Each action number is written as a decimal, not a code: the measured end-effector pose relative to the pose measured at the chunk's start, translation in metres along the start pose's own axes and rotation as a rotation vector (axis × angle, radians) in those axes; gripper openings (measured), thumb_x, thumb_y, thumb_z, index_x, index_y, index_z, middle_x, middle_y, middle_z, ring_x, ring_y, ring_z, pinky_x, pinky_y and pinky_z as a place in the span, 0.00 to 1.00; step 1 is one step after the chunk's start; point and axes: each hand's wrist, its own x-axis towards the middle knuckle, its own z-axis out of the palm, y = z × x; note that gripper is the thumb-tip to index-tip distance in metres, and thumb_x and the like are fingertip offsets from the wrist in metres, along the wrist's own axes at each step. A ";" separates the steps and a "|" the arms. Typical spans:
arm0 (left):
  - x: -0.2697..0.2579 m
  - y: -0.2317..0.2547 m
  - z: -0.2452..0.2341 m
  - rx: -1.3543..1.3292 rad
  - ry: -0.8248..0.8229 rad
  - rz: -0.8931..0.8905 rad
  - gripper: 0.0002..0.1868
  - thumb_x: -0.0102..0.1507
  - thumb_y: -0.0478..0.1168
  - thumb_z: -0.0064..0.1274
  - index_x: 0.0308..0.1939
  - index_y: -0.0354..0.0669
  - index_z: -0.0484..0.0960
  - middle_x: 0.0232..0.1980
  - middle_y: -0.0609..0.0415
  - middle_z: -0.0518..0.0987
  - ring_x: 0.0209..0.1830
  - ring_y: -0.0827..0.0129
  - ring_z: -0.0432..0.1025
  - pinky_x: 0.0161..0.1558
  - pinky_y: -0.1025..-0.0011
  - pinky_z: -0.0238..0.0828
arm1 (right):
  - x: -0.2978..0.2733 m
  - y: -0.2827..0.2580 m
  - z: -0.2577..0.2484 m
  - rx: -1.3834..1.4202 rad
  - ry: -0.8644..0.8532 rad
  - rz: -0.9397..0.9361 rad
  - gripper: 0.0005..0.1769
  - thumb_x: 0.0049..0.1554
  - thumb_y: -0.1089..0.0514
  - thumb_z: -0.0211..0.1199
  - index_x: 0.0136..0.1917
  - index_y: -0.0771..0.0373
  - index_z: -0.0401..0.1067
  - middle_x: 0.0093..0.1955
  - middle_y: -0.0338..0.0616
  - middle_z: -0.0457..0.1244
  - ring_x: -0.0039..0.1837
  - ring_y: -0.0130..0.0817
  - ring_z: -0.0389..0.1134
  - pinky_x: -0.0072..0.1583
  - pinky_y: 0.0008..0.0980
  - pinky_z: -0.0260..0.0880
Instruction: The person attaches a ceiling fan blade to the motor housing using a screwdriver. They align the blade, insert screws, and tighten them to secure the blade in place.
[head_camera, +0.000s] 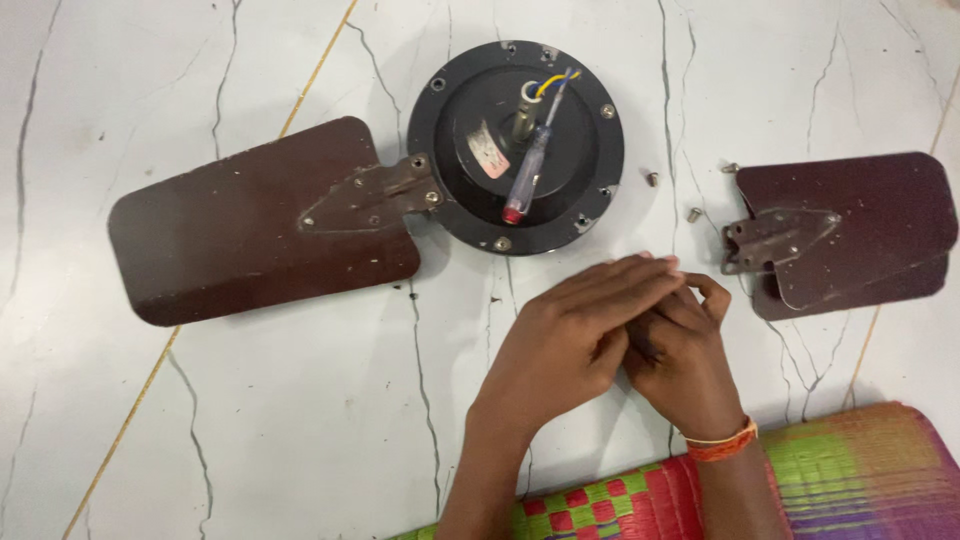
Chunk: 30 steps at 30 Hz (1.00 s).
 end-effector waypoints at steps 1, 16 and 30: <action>-0.001 0.002 -0.001 -0.037 0.000 0.005 0.29 0.59 0.25 0.48 0.64 0.45 0.80 0.67 0.55 0.79 0.73 0.62 0.72 0.72 0.66 0.72 | -0.002 0.001 0.000 0.016 0.026 0.026 0.14 0.39 0.68 0.72 0.40 0.62 0.77 0.47 0.41 0.69 0.62 0.39 0.66 0.68 0.44 0.54; -0.006 -0.005 -0.019 -0.354 0.881 -0.092 0.21 0.65 0.23 0.37 0.54 0.36 0.83 0.55 0.52 0.85 0.52 0.73 0.75 0.53 0.74 0.71 | 0.019 -0.044 -0.010 0.198 0.127 0.187 0.11 0.54 0.65 0.72 0.51 0.62 0.78 0.53 0.41 0.72 0.57 0.32 0.70 0.66 0.33 0.63; -0.002 -0.009 -0.032 0.186 0.884 -0.278 0.33 0.62 0.27 0.40 0.75 0.33 0.65 0.77 0.42 0.69 0.82 0.49 0.59 0.81 0.46 0.42 | 0.026 -0.075 -0.001 0.232 0.222 0.237 0.08 0.66 0.67 0.63 0.59 0.67 0.73 0.56 0.49 0.69 0.64 0.37 0.72 0.64 0.32 0.72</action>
